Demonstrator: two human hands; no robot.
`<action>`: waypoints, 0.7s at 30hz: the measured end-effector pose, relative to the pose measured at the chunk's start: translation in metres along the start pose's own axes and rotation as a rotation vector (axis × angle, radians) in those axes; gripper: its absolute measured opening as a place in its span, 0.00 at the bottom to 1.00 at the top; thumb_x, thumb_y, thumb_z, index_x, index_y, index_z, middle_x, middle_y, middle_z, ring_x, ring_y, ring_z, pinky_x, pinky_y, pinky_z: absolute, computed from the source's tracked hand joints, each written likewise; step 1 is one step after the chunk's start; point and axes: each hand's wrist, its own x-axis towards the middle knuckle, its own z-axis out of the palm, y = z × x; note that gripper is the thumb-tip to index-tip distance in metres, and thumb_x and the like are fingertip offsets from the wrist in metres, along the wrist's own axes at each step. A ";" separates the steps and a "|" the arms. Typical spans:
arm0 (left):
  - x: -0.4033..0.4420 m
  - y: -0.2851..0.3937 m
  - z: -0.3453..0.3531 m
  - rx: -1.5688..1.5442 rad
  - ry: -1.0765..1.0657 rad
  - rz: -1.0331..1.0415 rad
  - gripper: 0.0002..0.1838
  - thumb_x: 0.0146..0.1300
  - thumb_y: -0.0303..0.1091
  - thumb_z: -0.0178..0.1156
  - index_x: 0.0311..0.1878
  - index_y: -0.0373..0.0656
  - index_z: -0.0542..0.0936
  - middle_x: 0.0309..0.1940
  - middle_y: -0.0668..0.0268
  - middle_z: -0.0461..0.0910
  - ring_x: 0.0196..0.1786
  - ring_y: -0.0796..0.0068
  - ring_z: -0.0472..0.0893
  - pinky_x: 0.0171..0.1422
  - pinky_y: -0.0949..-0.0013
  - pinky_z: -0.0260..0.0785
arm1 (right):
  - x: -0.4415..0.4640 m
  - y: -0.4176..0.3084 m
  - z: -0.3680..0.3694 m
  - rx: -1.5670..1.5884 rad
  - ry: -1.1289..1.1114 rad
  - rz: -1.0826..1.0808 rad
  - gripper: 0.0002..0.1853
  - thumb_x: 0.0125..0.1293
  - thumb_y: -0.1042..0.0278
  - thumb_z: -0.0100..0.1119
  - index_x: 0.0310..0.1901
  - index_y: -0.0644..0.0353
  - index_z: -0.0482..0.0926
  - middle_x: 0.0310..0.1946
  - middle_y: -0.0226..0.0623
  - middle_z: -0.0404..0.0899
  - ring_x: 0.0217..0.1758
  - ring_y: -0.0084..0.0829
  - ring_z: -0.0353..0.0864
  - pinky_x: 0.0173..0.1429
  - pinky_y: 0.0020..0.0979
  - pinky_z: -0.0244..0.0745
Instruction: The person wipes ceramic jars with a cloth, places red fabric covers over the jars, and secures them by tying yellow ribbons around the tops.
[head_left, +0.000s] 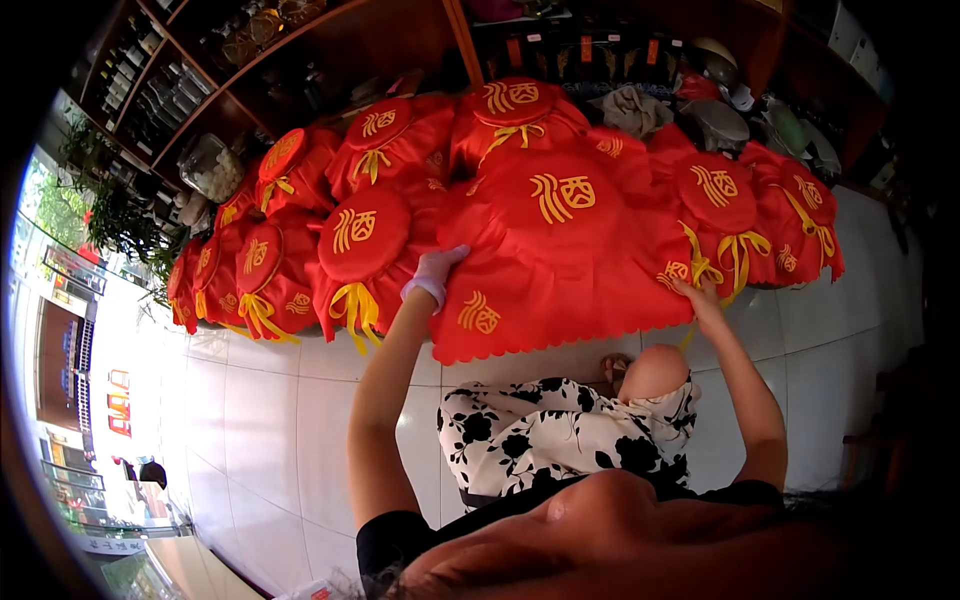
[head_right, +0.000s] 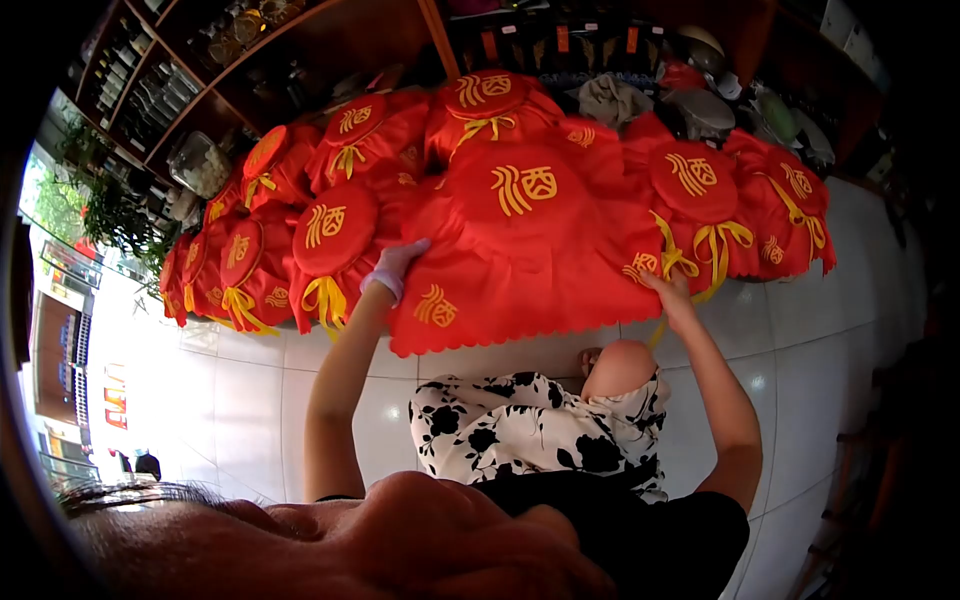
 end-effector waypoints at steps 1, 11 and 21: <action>0.003 -0.010 0.001 0.000 -0.001 -0.006 0.26 0.47 0.44 0.65 0.43 0.31 0.75 0.38 0.57 0.79 0.36 0.69 0.78 0.42 0.72 0.70 | 0.001 0.007 -0.003 -0.007 0.016 0.010 0.26 0.55 0.65 0.60 0.53 0.66 0.65 0.46 0.40 0.74 0.46 0.29 0.75 0.48 0.29 0.72; -0.030 -0.014 0.040 0.879 0.723 1.007 0.46 0.48 0.43 0.64 0.64 0.34 0.50 0.64 0.47 0.53 0.65 0.51 0.56 0.67 0.57 0.48 | -0.007 0.030 -0.018 -0.364 -0.038 0.164 0.25 0.55 0.45 0.57 0.47 0.54 0.70 0.33 0.25 0.75 0.30 0.18 0.74 0.24 0.20 0.61; 0.047 0.009 0.116 0.941 0.249 1.121 0.24 0.62 0.36 0.48 0.60 0.38 0.61 0.64 0.50 0.53 0.67 0.49 0.51 0.69 0.55 0.43 | -0.055 -0.019 -0.059 -0.383 0.112 -0.119 0.13 0.59 0.56 0.55 0.37 0.57 0.74 0.23 0.25 0.75 0.19 0.14 0.65 0.22 0.19 0.59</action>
